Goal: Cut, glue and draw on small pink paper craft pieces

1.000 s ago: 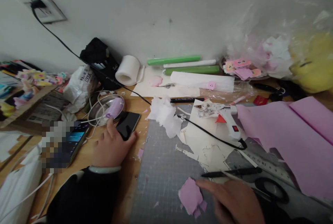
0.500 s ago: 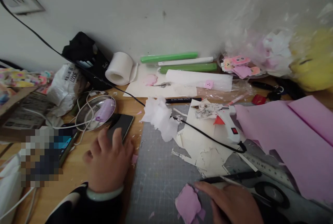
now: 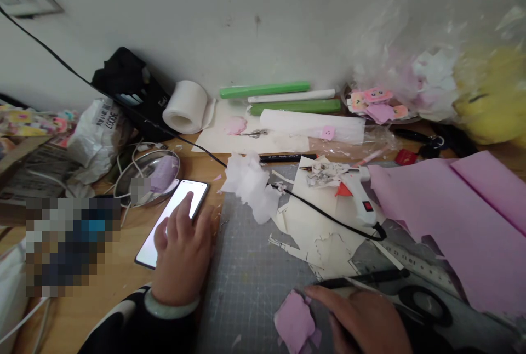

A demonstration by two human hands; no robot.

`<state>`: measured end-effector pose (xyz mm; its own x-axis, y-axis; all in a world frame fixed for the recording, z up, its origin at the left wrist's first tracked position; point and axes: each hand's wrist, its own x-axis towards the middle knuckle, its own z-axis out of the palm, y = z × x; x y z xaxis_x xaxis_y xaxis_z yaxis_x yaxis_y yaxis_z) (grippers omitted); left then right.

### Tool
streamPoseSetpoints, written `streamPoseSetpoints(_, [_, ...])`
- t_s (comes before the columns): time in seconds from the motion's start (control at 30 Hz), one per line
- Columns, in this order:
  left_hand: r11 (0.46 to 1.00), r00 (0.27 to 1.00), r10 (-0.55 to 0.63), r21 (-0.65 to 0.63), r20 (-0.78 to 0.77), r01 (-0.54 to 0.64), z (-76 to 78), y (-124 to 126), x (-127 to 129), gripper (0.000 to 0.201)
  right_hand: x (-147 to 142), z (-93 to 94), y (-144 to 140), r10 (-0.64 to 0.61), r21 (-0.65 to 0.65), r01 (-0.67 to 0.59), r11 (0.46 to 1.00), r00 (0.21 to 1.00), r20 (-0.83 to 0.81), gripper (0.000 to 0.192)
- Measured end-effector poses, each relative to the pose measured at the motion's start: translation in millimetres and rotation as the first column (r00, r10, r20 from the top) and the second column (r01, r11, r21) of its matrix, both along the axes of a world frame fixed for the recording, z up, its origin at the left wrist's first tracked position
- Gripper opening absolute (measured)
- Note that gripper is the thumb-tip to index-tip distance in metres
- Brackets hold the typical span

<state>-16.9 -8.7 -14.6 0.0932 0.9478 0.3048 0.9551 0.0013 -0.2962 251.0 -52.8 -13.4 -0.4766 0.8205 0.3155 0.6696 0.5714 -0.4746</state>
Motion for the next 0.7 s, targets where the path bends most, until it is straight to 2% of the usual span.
streamPoseSetpoints(0.07, [0.999, 1.0, -0.014, 0.037, 0.017, 0.013, 0.7, 1, 2, 0.026, 0, -0.4, 0, 0.01, -0.014, -0.009, 1.0, 1.0, 0.015, 0.043])
streamPoseSetpoints(0.23, [0.999, 0.997, -0.05, 0.02, 0.064, 0.048, -0.9, 0, 0, 0.026, 1, -2.3, 1, 0.015, -0.013, -0.014, 1.0, 0.999, 0.037, 0.044])
streamPoseSetpoints(0.43, [0.997, 0.997, -0.075, -0.016, -0.012, 0.074, -0.7, -1, 3, 0.03, 0, -0.7, -1, -0.002, -0.007, 0.002, 1.0, 1.0, 0.007, 0.043])
streamPoseSetpoints(0.6, [0.978, 0.979, -0.206, -0.018, -0.003, 0.206, 3.7, 3, 3, 0.036, -2, 3.6, -2, -0.053, -0.047, 0.052, 0.998, 0.998, -0.027, 0.02])
streamPoseSetpoints(0.7, [0.955, 0.952, -0.296, -0.011, 0.085, 0.298, 10.5, 0, 7, 0.034, -1, 3.2, -1, -0.07, -0.088, 0.068, 0.994, 0.997, -0.02, 0.014])
